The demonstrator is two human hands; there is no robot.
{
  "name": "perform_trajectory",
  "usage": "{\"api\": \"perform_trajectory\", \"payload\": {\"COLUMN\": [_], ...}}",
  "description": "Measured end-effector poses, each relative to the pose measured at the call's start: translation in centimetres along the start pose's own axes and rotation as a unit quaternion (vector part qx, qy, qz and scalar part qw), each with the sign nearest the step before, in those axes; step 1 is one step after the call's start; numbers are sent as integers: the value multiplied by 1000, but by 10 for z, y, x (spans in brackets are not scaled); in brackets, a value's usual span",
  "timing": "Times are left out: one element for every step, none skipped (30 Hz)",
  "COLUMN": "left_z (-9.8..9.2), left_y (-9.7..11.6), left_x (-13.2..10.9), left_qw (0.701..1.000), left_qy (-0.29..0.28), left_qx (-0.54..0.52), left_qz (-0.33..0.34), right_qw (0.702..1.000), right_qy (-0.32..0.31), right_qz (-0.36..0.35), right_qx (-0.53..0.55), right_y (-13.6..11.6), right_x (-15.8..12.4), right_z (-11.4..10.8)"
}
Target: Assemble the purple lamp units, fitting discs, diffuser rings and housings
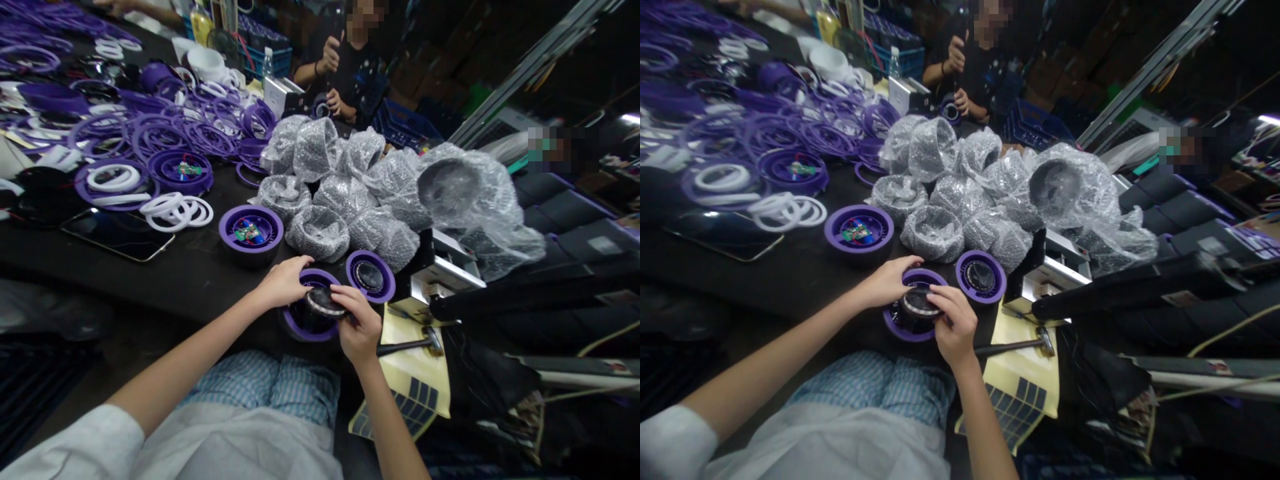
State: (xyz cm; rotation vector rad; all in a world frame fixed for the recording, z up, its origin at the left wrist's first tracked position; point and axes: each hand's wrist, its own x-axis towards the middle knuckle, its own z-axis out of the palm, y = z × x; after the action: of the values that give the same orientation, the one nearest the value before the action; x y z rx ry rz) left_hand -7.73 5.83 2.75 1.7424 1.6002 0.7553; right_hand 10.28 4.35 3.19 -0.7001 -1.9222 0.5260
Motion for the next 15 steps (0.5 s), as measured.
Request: {"api": "perform_trajectory", "payload": {"left_z": [0, 1, 1, 2, 2, 2, 1, 1, 0, 0, -1, -1, -1, -1, 0], "left_y": [-2, -3, -5, -5, -6, -6, -6, -5, -5, -4, -3, -3, -3, -3, -3], "left_x": [0, 1, 1, 1, 2, 2, 3, 3, 4, 4, 4, 4, 4, 5, 5], "left_qw": [1000, 1000, 1000, 1000, 999, 999, 999, 999, 999, 998, 998, 998, 998, 997, 997], "left_qy": [-7, -15, -22, -29, -34, -39, -41, -42, -43, -44, -43, -42, -41, -39, -36], "left_qx": [0, 0, -1, -2, -3, -4, -5, -6, -7, -8, -10, -14, -20, -30, -43], "left_qz": [-3, -5, -7, -10, -14, -18, -22, -27, -32, -37, -42, -46, -50, -54, -55], "right_qw": [1000, 999, 998, 996, 992, 989, 985, 981, 979, 978, 976, 974, 970, 965, 960], "right_qy": [-21, -43, -67, -91, -116, -139, -158, -168, -171, -166, -160, -157, -163, -177, -198], "right_qz": [-9, -13, -12, -4, 9, 24, 39, 53, 66, 80, 94, 110, 121, 128, 130], "right_qx": [-2, -7, -15, -26, -39, -53, -65, -77, -88, -99, -110, -123, -136, -146, -151], "right_y": [0, 0, 0, -1, -2, -4, -6, -8, -10, -12, -13, -15, -16, -17, -17], "right_x": [-4, -8, -12, -15, -17, -19, -20, -20, -19, -17, -14, -11, -7, -3, 2], "right_z": [-3, -5, -7, -9, -11, -12, -13, -12, -11, -10, -9, -8, -7, -6, -6]}}
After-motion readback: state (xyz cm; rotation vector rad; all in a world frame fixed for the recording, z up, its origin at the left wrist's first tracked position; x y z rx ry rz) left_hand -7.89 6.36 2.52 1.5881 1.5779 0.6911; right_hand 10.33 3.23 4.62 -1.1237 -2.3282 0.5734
